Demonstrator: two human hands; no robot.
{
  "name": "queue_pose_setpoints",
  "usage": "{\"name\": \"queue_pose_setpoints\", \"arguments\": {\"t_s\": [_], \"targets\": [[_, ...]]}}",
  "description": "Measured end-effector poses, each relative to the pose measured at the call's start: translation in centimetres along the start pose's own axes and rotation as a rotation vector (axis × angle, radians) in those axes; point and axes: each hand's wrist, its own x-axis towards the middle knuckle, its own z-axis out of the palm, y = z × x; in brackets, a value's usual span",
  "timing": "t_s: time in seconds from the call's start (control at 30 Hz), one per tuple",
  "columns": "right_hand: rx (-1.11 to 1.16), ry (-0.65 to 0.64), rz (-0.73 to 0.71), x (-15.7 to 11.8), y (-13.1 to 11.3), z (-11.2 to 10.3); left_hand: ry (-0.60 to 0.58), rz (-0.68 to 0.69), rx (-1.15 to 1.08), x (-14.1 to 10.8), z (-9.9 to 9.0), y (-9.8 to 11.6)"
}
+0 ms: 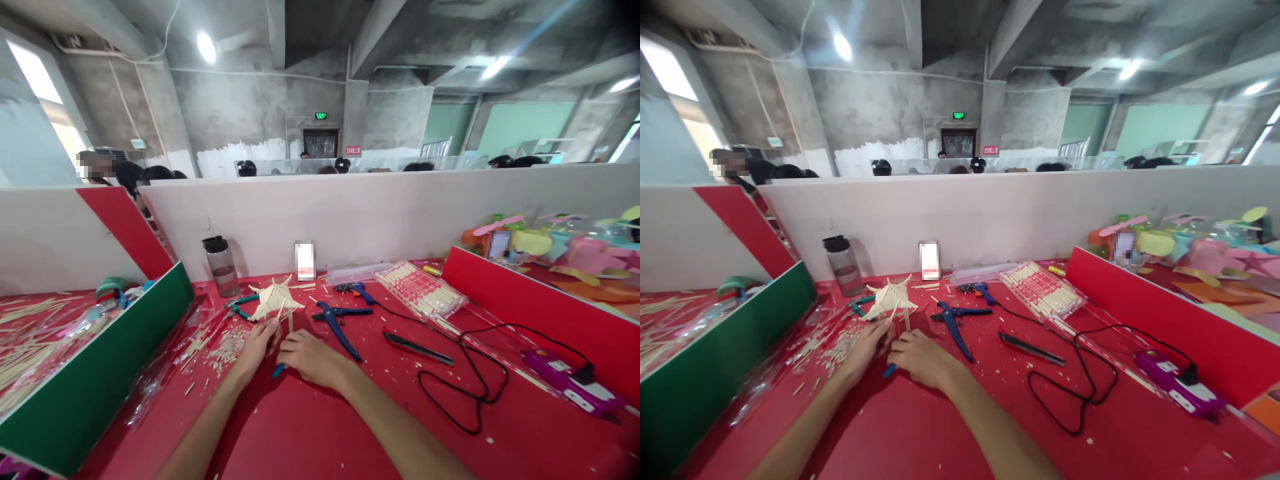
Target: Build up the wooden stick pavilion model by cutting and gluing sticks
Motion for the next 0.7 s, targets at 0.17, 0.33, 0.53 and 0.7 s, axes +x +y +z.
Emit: {"name": "queue_pose_setpoints", "arguments": {"t_s": [0.17, 0.33, 0.53, 0.7], "targets": [[0.037, -0.022, 0.041, -0.2, -0.7, -1.2, -0.026, 0.010, -0.027, 0.0, 0.0, 0.0], [0.173, -0.043, 0.139, -0.7, -1.0, -2.9, -0.027, -0.009, -0.034, -0.1, 0.1, 0.3], [0.201, -0.150, 0.211, -1.0, -0.8, -3.7, -0.042, -0.005, -0.030, -0.3, 0.2, 0.7], [0.224, -0.178, 0.191, -0.5, -1.5, -4.4, -0.021, -0.034, -0.068, -0.2, 0.2, 0.5]]}}
